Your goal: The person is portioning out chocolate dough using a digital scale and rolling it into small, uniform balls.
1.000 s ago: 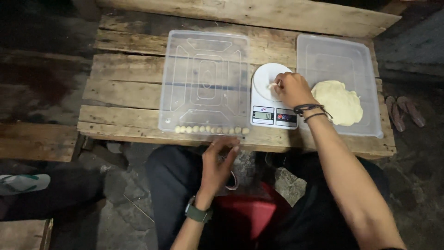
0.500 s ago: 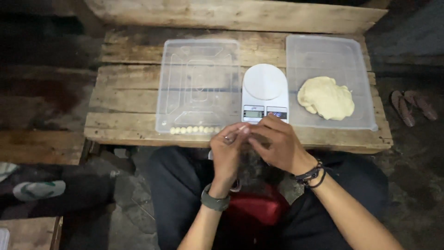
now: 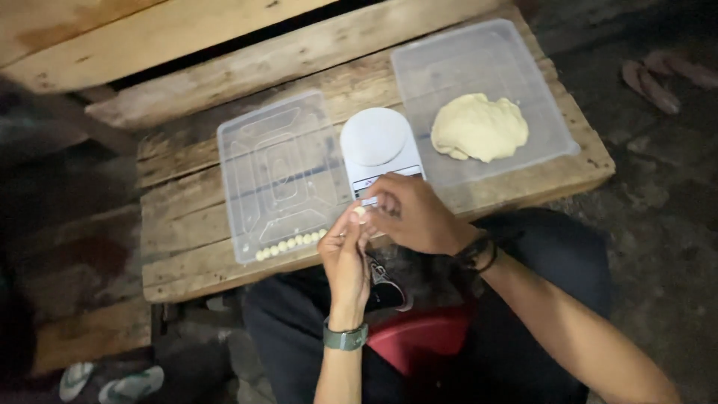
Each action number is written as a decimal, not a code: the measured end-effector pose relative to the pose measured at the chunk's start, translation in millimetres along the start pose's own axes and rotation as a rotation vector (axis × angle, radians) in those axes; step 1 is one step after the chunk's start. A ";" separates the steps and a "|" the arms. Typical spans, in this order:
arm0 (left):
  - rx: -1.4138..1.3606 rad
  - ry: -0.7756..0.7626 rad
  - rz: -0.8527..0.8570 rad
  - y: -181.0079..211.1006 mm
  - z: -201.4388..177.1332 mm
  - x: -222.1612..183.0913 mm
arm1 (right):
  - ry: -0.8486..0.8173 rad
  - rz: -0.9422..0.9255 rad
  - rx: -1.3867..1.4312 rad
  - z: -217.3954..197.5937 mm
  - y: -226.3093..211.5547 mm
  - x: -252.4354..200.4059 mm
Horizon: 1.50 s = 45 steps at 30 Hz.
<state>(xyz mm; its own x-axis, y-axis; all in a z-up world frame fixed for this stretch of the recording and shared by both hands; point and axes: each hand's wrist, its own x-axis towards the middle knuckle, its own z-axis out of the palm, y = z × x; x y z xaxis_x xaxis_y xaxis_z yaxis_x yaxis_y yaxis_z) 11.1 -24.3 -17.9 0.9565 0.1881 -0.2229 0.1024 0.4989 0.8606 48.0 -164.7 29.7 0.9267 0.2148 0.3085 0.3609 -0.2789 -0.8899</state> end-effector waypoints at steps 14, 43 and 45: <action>-0.051 -0.047 -0.034 12.0 -15.1 -10.5 | -0.152 -0.226 -0.206 12.5 -14.6 6.8; -0.452 -0.212 -0.252 -6.7 -18.8 12.4 | -0.202 -0.443 -0.433 15.6 -14.7 -1.2; -0.542 -0.303 -0.235 -10.3 -11.4 15.9 | -0.187 -0.506 -0.498 20.8 -9.1 -6.5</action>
<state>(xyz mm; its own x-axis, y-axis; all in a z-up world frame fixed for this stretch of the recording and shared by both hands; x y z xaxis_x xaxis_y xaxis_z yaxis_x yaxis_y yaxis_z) 22.1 -16.8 -35.6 0.9682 -0.1838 -0.1697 0.2410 0.8678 0.4346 36.5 -144.1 28.7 0.6169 0.5734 0.5391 0.7859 -0.4859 -0.3825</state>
